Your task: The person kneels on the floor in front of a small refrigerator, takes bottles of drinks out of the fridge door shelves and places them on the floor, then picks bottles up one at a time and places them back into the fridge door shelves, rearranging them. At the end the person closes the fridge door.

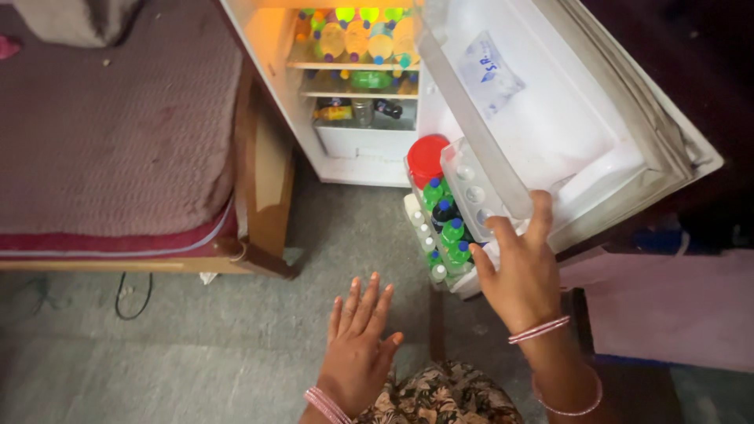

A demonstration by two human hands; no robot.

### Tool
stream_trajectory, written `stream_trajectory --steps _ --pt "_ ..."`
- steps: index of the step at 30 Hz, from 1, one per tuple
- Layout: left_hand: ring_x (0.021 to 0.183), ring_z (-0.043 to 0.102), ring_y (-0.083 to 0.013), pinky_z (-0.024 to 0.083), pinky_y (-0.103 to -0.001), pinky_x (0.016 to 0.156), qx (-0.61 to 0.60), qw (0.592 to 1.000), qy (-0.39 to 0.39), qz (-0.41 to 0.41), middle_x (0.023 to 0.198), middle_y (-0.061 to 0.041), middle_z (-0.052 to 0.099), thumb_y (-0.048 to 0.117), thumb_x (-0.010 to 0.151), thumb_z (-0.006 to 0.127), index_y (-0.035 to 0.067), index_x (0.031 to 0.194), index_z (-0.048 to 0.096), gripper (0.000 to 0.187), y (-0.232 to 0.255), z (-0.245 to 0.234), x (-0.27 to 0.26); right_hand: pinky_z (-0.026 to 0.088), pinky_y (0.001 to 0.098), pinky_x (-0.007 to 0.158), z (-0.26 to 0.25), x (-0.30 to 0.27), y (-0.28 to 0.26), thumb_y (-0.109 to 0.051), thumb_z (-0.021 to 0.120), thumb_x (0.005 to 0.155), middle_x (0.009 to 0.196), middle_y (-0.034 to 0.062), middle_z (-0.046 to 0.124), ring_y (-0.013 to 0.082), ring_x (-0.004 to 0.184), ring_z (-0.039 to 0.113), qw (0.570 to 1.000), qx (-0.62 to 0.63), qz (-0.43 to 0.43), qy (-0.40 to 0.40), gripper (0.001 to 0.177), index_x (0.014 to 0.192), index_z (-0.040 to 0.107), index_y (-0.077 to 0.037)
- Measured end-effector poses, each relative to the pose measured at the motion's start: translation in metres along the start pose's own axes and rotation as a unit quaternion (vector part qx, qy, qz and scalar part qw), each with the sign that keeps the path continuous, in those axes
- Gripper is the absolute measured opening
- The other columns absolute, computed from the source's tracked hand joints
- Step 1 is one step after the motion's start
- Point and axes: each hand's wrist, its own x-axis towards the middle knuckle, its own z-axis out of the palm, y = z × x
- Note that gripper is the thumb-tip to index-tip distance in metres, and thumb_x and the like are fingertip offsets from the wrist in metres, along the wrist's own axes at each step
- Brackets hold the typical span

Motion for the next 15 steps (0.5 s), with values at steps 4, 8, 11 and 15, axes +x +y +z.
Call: stream_trajectory --steps 4,8,11,15 --pt "0.156 0.013 -0.0359 0.008 -0.055 0.121 0.01 1.0 0.007 -0.004 0.168 -0.012 0.022 0.027 0.098 0.059 0.012 0.157 0.034 0.066 0.007 -0.005 -0.001 0.06 0.0475 0.07 0.011 -0.004 -0.022 -0.018 0.082 0.079 0.154 0.029 0.023 0.0443 0.076 0.072 0.999 0.004 -0.02 -0.045 0.036 0.109 0.067 -0.004" --pt "0.155 0.013 -0.037 0.009 -0.055 0.121 -0.01 1.0 0.011 -0.016 0.168 -0.013 0.023 0.026 0.098 0.06 0.011 0.158 0.034 0.067 0.013 -0.011 -0.001 0.061 0.0455 0.073 0.026 -0.008 -0.049 -0.02 0.082 0.079 0.159 0.0354 0.01 0.0433 0.079 0.073 0.995 0.022 -0.054 -0.077 0.04 0.113 0.065 -0.005" --pt "0.155 0.014 -0.0383 0.01 -0.056 0.121 -0.011 1.0 0.025 -0.015 0.167 -0.014 0.024 0.025 0.098 0.06 0.011 0.157 0.035 0.066 0.016 -0.014 -0.002 0.06 0.0441 0.071 0.03 -0.011 -0.063 -0.019 0.084 0.073 0.158 0.0376 0.009 0.045 0.09 0.072 0.985 0.088 -0.121 -0.083 0.053 0.118 0.063 -0.002" --pt "0.154 0.016 -0.0395 0.011 -0.057 0.12 -0.013 0.998 0.051 -0.022 0.167 -0.015 0.025 0.025 0.097 0.061 0.011 0.157 0.035 0.067 0.013 -0.021 0.0 0.057 0.0415 0.092 0.01 -0.03 -0.071 -0.016 0.082 0.082 0.152 0.0276 0.042 0.0387 0.116 0.068 0.952 0.217 -0.216 -0.004 0.045 0.121 0.067 0.0"
